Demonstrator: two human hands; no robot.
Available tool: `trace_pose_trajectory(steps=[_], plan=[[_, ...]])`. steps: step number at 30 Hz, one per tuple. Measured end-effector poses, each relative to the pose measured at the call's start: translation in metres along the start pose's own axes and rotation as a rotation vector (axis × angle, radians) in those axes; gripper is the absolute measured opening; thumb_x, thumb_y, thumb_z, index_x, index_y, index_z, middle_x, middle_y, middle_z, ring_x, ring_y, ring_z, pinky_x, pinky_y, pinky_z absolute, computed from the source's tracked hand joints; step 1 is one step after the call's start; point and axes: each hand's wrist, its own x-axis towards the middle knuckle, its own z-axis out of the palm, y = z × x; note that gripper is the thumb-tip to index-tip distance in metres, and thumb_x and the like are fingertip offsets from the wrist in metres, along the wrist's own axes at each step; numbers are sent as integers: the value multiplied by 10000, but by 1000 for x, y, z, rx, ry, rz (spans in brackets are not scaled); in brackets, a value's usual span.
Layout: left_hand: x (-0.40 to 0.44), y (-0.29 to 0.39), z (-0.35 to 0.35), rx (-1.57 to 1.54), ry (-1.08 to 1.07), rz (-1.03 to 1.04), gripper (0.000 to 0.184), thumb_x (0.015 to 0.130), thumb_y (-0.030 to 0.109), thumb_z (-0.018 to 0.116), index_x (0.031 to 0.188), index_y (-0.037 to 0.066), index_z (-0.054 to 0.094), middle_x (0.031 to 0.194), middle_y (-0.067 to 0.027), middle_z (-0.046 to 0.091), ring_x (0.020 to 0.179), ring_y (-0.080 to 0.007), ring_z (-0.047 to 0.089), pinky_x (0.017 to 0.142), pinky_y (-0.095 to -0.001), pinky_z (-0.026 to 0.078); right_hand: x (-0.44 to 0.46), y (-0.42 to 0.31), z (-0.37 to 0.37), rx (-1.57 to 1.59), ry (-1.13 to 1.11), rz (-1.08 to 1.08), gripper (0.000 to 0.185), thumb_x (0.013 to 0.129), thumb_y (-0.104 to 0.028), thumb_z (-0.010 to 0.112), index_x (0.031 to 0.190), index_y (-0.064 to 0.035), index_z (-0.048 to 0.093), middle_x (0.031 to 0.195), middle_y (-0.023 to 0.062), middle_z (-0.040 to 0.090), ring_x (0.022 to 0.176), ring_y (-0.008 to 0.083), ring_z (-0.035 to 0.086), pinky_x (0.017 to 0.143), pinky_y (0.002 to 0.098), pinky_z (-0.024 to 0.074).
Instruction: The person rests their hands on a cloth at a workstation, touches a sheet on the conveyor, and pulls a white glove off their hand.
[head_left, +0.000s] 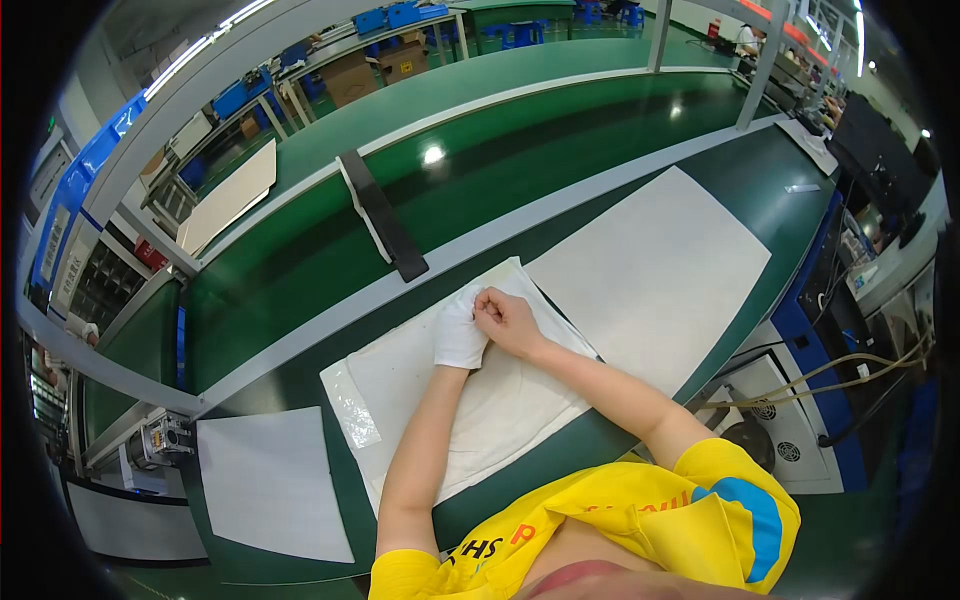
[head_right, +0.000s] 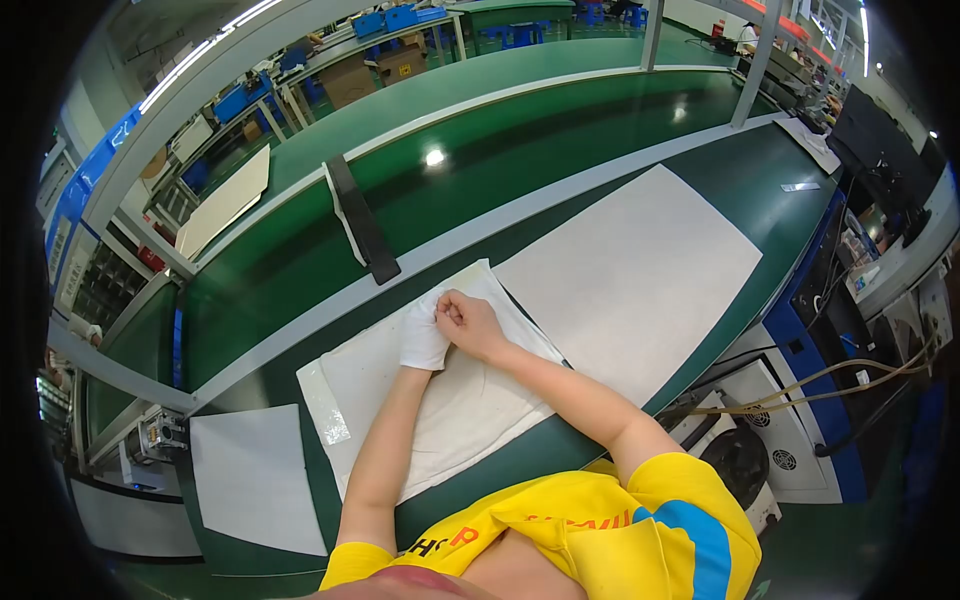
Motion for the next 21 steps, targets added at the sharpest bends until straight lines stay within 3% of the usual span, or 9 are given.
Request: trace_pose_trajectory(steps=[5, 8, 13, 16, 21], plan=[[0, -6, 1, 103, 6, 13, 105, 788, 191, 566, 871, 126, 562, 807, -110, 623, 739, -315, 601, 619, -376, 471, -1, -8, -2, -16, 8, 11, 127, 763, -156, 622, 816, -47, 586, 514, 38, 430, 467, 145, 410, 472, 270, 340], [0, -5, 0, 73, 7, -19, 60, 790, 112, 563, 844, 85, 564, 786, -89, 611, 723, -255, 592, 644, -317, 468, 0, -9, -1, -14, 10, 21, 136, 756, -161, 634, 818, -45, 597, 509, 27, 415, 467, 127, 393, 470, 263, 329], [0, -4, 1, -6, 15, -21, 87, 789, 113, 566, 870, 82, 577, 803, -91, 620, 732, -251, 597, 656, -309, 472, 2, -2, -3, 61, -18, 32, 138, 741, -157, 661, 797, -39, 617, 503, 1, 388, 473, 90, 362, 469, 250, 312], [0, -8, 2, -4, 28, -5, 171, 786, 187, 576, 939, 112, 579, 851, -119, 635, 789, -319, 609, 661, -364, 484, 2, 1, -4, 101, -30, 44, 133, 738, -152, 670, 779, -36, 620, 501, -9, 383, 477, 80, 354, 469, 246, 308], [1, -11, 4, -9, 8, -25, 178, 784, 183, 579, 946, 109, 584, 859, -123, 638, 792, -321, 612, 665, -364, 486, 1, 3, -2, 99, -18, 69, 130, 740, -150, 674, 754, -34, 618, 498, -16, 389, 478, 73, 356, 467, 244, 308]])
